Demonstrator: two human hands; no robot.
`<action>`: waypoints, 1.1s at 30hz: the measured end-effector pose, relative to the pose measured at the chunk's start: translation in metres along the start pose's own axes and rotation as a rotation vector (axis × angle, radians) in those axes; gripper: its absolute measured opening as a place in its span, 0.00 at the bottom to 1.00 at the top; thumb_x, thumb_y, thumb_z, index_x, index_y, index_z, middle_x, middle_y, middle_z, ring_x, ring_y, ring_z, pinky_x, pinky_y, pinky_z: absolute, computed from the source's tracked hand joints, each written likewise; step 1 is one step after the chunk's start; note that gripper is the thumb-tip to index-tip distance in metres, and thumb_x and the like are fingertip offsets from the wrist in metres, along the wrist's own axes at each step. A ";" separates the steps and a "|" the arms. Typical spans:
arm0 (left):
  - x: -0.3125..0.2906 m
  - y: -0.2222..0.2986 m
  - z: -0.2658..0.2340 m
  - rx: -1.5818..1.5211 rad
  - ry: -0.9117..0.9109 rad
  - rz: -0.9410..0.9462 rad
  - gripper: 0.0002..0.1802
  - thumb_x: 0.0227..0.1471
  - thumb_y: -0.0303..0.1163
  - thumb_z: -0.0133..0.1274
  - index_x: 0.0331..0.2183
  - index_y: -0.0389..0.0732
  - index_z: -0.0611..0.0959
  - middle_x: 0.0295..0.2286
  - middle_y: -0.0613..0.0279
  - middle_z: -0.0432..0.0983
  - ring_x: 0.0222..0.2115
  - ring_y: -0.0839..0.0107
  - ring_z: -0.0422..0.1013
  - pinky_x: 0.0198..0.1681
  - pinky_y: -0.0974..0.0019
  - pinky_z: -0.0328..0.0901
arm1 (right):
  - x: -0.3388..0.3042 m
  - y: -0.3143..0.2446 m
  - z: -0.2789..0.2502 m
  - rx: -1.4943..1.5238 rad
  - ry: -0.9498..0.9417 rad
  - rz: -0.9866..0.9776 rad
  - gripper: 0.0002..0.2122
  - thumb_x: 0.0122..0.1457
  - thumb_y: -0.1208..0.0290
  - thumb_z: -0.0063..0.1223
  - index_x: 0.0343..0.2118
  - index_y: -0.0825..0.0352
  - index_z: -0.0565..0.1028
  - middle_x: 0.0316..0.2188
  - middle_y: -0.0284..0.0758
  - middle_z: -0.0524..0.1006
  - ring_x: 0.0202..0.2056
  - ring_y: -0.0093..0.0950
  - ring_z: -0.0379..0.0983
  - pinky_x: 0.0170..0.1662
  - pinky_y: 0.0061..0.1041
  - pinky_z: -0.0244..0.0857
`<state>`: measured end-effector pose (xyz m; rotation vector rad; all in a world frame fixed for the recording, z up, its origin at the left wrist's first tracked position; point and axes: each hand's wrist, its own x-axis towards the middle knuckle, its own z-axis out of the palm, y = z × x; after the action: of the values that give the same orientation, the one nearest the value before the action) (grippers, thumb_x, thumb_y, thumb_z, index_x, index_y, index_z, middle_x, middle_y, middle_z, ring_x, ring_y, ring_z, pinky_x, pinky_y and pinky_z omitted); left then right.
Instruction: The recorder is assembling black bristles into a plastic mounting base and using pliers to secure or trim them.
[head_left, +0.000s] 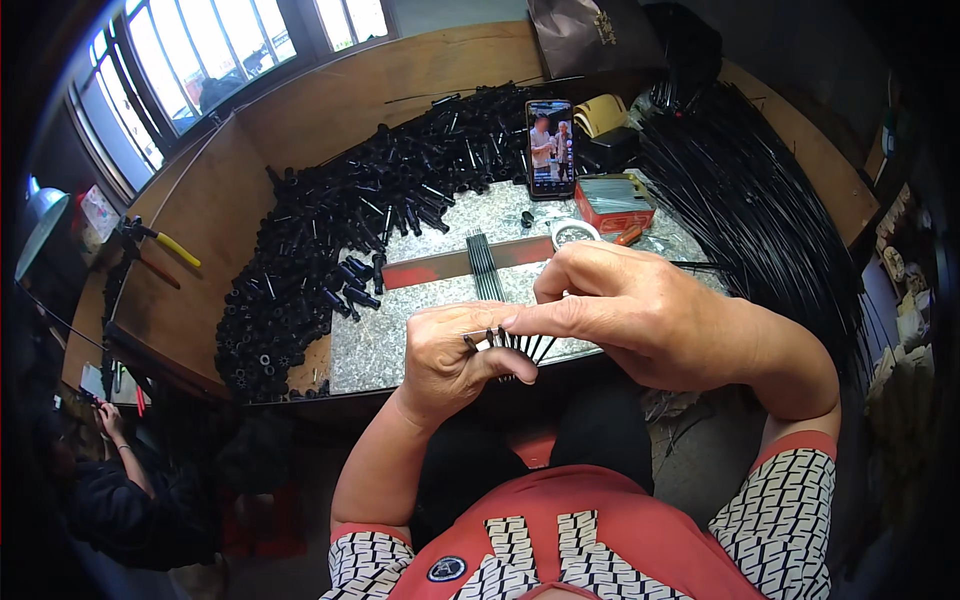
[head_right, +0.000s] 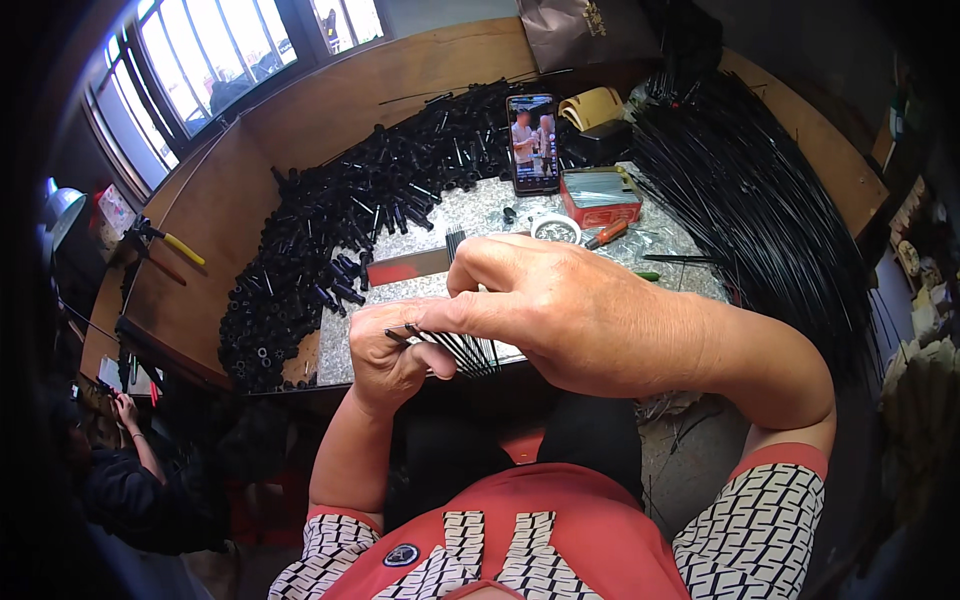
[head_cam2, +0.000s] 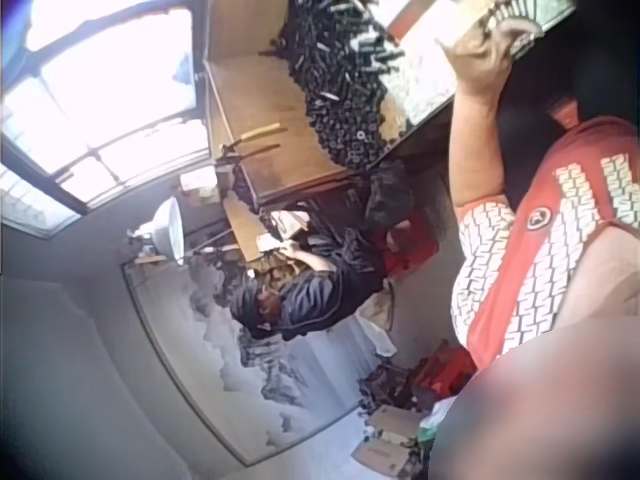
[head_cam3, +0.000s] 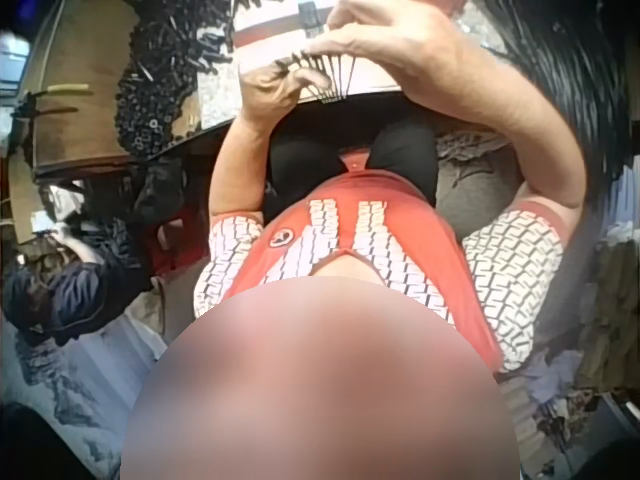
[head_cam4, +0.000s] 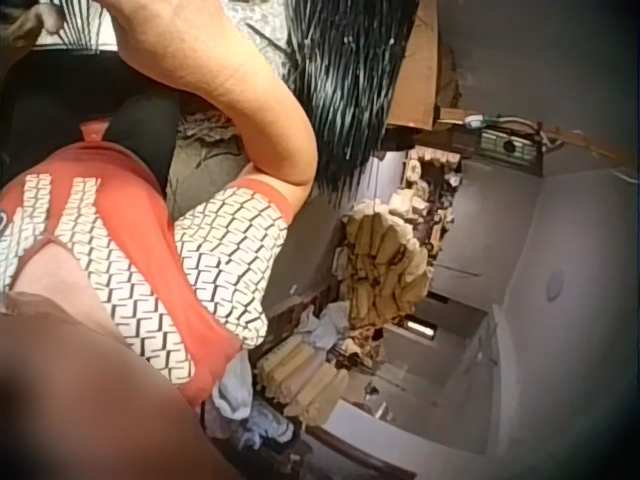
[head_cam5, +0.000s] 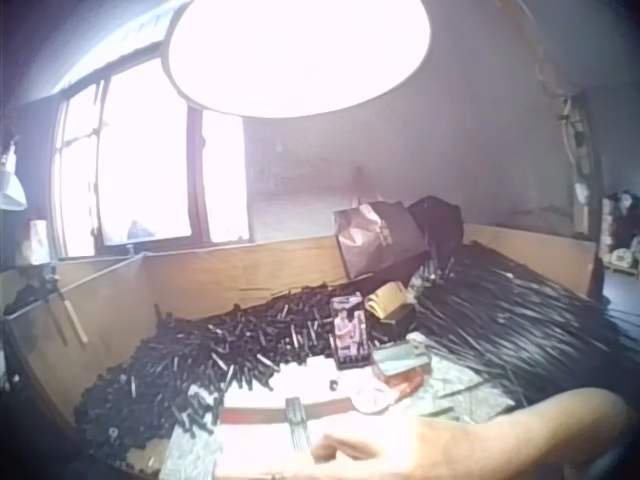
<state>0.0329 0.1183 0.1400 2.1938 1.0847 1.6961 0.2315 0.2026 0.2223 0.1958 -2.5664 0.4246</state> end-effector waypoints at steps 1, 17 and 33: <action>-0.001 -0.002 -0.001 0.003 0.002 -0.001 0.22 0.35 0.42 0.67 0.30 0.36 0.85 0.26 0.56 0.81 0.27 0.62 0.79 0.29 0.68 0.70 | 0.000 0.001 0.000 -0.009 0.000 -0.009 0.24 0.46 0.87 0.53 0.49 0.63 0.74 0.33 0.38 0.71 0.34 0.33 0.70 0.35 0.28 0.67; 0.000 0.000 -0.004 -0.024 -0.009 0.005 0.22 0.36 0.44 0.66 0.31 0.36 0.85 0.27 0.56 0.81 0.27 0.62 0.78 0.30 0.68 0.70 | 0.004 -0.002 -0.006 -0.043 -0.061 -0.006 0.24 0.47 0.86 0.53 0.49 0.60 0.74 0.34 0.37 0.70 0.34 0.34 0.70 0.36 0.30 0.66; -0.007 -0.005 0.005 -0.102 -0.152 -0.078 0.16 0.35 0.39 0.68 0.27 0.40 0.84 0.22 0.62 0.79 0.24 0.63 0.77 0.28 0.66 0.69 | 0.010 -0.001 0.010 -0.024 0.033 -0.014 0.18 0.49 0.78 0.57 0.46 0.65 0.74 0.33 0.38 0.71 0.34 0.35 0.71 0.34 0.31 0.67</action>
<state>0.0342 0.1187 0.1303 2.1484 1.0092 1.4914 0.2181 0.1972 0.2196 0.1969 -2.5349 0.3887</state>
